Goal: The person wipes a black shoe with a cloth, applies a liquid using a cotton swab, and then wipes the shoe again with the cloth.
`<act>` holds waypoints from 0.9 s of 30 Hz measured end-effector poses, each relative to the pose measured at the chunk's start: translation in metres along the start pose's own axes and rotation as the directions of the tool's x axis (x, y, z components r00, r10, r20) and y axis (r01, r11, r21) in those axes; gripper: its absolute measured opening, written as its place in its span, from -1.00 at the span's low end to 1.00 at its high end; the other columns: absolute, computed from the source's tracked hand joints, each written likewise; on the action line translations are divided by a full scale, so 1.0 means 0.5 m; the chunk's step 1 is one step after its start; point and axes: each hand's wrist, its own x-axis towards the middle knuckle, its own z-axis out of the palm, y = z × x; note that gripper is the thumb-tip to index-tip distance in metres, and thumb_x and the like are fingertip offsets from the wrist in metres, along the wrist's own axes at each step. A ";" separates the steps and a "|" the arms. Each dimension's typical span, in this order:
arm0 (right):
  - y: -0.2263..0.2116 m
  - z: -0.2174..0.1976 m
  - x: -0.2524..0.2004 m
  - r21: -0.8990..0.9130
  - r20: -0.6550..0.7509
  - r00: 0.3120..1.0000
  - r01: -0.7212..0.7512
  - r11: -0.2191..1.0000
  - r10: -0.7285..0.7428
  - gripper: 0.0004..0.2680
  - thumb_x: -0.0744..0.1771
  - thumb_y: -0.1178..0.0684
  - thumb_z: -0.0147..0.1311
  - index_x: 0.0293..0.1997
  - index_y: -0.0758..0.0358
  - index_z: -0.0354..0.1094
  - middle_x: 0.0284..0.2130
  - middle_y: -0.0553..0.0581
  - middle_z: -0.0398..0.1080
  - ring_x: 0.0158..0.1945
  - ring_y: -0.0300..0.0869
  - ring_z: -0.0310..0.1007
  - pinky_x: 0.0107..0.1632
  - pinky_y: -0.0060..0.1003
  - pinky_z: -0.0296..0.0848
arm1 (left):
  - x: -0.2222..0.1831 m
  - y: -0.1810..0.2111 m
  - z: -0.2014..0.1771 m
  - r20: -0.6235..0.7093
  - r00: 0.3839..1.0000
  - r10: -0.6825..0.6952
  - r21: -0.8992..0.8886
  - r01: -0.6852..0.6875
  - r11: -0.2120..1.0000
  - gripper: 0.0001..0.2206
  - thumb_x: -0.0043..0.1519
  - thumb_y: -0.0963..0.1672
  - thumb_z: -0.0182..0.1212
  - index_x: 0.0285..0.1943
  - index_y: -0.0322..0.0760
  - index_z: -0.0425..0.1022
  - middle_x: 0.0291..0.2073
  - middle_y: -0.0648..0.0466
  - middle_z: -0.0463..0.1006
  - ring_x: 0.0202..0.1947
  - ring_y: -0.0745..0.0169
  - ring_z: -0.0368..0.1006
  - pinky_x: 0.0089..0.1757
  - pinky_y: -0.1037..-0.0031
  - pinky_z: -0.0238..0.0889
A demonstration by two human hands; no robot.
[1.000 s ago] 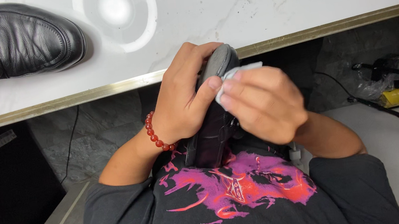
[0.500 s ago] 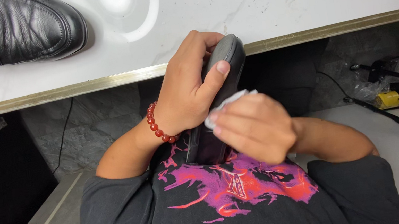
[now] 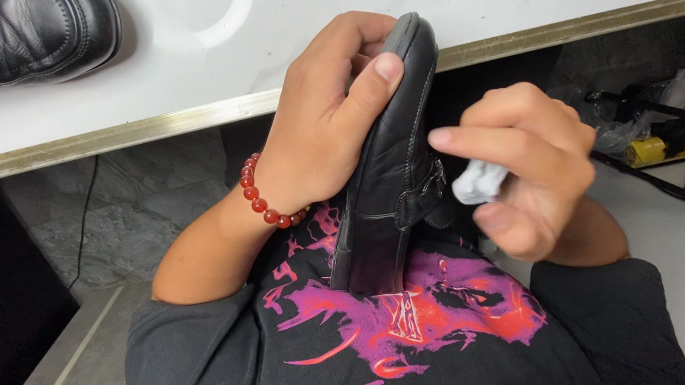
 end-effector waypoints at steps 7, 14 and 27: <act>0.007 0.031 0.011 -0.279 0.133 0.985 0.146 0.949 -0.112 -0.73 0.24 0.14 0.48 -0.03 0.29 0.52 -0.39 0.08 0.36 -0.46 -0.14 0.35 -0.40 -0.27 0.29 | -0.011 0.008 -0.001 -0.024 0.999 0.031 0.104 -0.028 0.994 -0.65 0.48 -0.02 0.10 0.18 -0.44 0.41 -0.09 -0.03 0.51 -0.13 0.27 0.50 -0.05 0.50 0.42; 0.011 0.031 -0.003 -0.144 0.068 0.994 0.100 0.985 -0.091 -0.79 0.25 0.24 0.46 -0.15 0.26 0.46 -0.37 0.10 0.35 -0.47 -0.19 0.36 -0.42 -0.31 0.28 | -0.009 0.008 -0.003 -0.014 0.999 0.050 0.136 -0.048 0.990 -0.66 0.49 -0.01 0.10 0.19 -0.43 0.40 -0.07 -0.04 0.52 -0.08 0.24 0.53 -0.01 0.48 0.42; 0.006 0.037 0.010 -0.165 0.093 0.992 0.101 0.981 -0.087 -0.82 0.24 0.26 0.41 -0.16 0.30 0.49 -0.37 0.13 0.36 -0.47 -0.18 0.38 -0.41 -0.32 0.29 | -0.011 0.015 -0.002 -0.032 0.999 0.029 0.153 -0.024 0.988 -0.65 0.46 0.00 0.13 0.18 -0.41 0.41 -0.08 -0.06 0.52 -0.09 0.17 0.55 -0.02 0.46 0.41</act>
